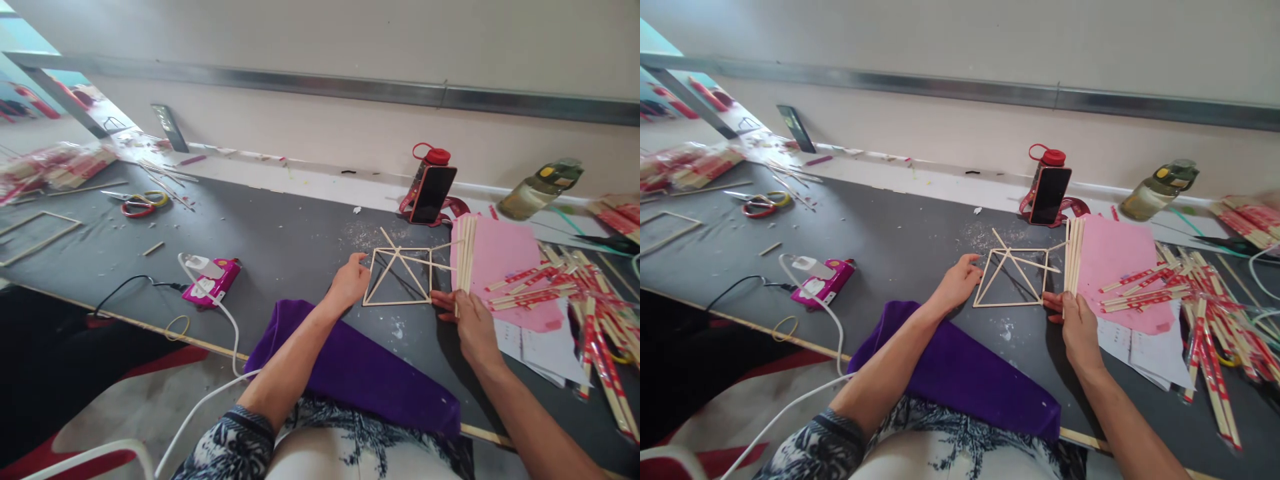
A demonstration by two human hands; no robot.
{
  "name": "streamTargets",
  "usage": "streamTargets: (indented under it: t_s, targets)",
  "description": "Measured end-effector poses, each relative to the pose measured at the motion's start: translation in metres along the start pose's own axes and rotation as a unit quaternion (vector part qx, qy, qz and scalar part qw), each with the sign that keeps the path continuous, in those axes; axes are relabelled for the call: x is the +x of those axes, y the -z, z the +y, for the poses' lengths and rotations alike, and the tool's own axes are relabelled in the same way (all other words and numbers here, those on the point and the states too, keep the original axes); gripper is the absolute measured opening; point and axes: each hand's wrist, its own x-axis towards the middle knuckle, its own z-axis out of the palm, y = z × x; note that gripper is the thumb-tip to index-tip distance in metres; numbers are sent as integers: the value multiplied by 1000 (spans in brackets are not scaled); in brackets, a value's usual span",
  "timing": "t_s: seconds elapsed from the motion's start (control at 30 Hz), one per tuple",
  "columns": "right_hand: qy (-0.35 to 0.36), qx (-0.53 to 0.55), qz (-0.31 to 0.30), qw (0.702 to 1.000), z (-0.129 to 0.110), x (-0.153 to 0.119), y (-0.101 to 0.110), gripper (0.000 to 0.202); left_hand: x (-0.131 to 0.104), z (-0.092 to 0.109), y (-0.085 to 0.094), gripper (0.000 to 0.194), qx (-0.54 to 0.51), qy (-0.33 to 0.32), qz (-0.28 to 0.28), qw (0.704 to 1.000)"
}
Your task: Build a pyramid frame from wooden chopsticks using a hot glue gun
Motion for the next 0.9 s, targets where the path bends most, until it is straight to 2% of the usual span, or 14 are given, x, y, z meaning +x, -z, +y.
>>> streamTargets:
  t_s: [0.2,0.33,0.43,0.6,0.77,0.9]
  targets:
    - [12,4,3,1000,4,-1,0,31,8,-2,2,36,102,-26,19,994]
    - [26,11,11,1000,7,-3,1,31,26,2,-1,22,219,-19,24,975]
    - [32,14,11,999,8,-4,2,32,43,8,-7,25,270,-47,52,960]
    - [42,18,9,999,9,-4,2,34,67,12,-19,35,289,-96,66,950]
    - [44,15,2,999,9,-4,1,34,79,10,-22,26,299,-100,47,948]
    - [46,21,1,999,11,-4,1,34,82,7,-21,25,293,-107,56,948]
